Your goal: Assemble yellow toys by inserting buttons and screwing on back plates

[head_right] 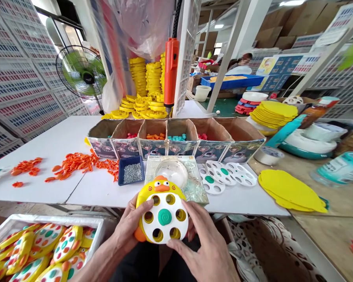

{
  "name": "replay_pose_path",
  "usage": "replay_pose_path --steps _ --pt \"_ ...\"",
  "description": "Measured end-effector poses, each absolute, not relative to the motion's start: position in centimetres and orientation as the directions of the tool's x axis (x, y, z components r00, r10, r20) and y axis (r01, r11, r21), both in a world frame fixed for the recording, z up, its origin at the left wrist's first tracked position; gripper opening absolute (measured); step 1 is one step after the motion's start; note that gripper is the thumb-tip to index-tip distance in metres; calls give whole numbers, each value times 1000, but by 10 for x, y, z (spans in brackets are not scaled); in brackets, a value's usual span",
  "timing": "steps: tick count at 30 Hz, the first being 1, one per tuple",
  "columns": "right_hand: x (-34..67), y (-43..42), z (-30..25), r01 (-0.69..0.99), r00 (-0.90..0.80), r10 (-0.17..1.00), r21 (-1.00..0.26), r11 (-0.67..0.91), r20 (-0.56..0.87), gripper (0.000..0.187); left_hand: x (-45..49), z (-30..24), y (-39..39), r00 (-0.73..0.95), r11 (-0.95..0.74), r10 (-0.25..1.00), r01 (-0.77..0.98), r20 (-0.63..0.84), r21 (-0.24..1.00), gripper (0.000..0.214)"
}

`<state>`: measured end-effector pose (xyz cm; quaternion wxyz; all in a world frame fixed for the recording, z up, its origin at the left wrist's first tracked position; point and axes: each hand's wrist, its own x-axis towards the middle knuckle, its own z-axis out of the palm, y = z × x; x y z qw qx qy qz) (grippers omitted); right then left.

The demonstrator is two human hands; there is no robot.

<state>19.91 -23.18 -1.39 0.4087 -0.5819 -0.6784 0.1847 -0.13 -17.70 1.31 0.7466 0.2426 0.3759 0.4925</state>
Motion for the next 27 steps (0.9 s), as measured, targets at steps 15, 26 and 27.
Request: replay_pose_path --steps 15,26,27 --pt "192 -228 -8 752 17 891 -593 288 454 70 0 16 -179 156 434 887 -607 -435 666 64" --pt "177 -219 33 -445 -125 968 -860 -250 -217 55 -21 6 -182 241 481 876 -490 -417 727 73" --pt "176 -220 36 -466 -149 963 -843 -270 -227 53 -22 5 -181 261 482 876 -480 -405 733 75"
